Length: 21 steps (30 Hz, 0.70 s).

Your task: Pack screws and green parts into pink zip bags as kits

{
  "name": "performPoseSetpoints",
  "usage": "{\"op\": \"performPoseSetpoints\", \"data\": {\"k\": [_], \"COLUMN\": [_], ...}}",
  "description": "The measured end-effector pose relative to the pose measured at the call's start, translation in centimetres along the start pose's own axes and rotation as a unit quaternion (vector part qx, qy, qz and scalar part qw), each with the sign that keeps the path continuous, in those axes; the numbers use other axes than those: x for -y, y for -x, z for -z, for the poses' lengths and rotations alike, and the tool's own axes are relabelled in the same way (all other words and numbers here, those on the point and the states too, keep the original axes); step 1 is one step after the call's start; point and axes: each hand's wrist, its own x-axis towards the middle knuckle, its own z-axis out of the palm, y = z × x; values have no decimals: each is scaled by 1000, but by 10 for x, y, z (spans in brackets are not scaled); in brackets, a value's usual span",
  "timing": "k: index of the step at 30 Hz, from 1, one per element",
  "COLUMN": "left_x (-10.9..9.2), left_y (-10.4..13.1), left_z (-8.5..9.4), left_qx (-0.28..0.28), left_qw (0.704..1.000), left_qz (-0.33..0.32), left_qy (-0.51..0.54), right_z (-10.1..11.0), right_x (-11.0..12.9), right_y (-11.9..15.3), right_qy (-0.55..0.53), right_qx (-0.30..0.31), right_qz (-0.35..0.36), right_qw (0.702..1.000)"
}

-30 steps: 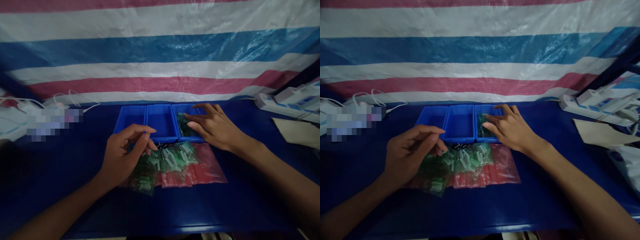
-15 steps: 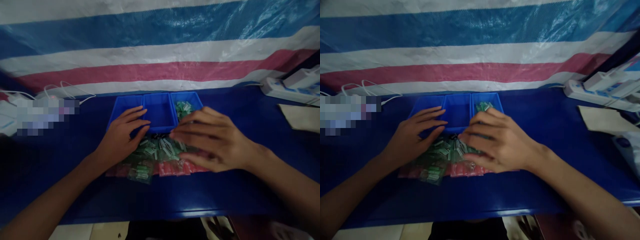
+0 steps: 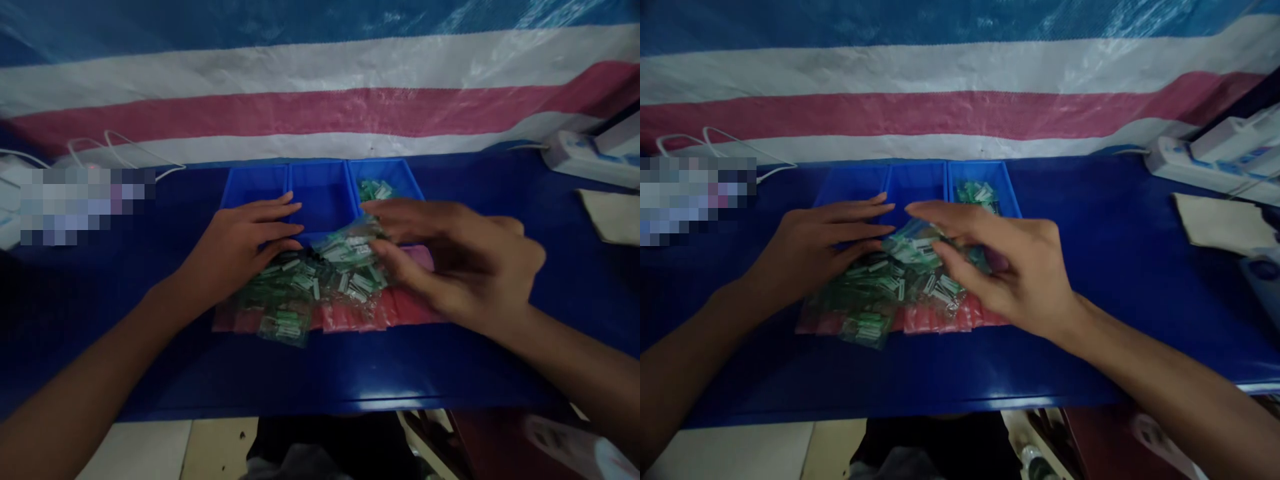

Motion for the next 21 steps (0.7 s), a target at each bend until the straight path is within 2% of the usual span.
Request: {"op": "performPoseSetpoints", "data": {"k": [3, 5, 8, 12, 15, 19, 21], "left_x": [1, -4, -21, -49, -62, -67, -64], "left_y": [-1, -4, -10, -11, -7, -8, -11], "left_z": [0, 3, 9, 13, 14, 11, 7], "left_qx": [5, -8, -65, -139, -146, -140, -141], "left_qw": [1000, 999, 994, 987, 980, 969, 958], "left_qz": [-4, 26, 79, 60, 63, 113, 147], "left_qy": [6, 19, 31, 61, 119, 170, 202], "right_z": [-4, -6, -10, -11, -6, -1, -1], "right_x": [5, 5, 4, 6, 13, 19, 20], "right_y": [-2, -3, 1, 7, 4, -1, 1], "right_qy": [-141, -221, -272, -239, -207, -15, 4], "right_qx": [-36, -31, -26, -3, 29, 17, 24], "right_qz": [-118, -157, -184, -183, -164, -60, -13], "right_qw": [982, 962, 944, 953, 964, 998, 1000]}}
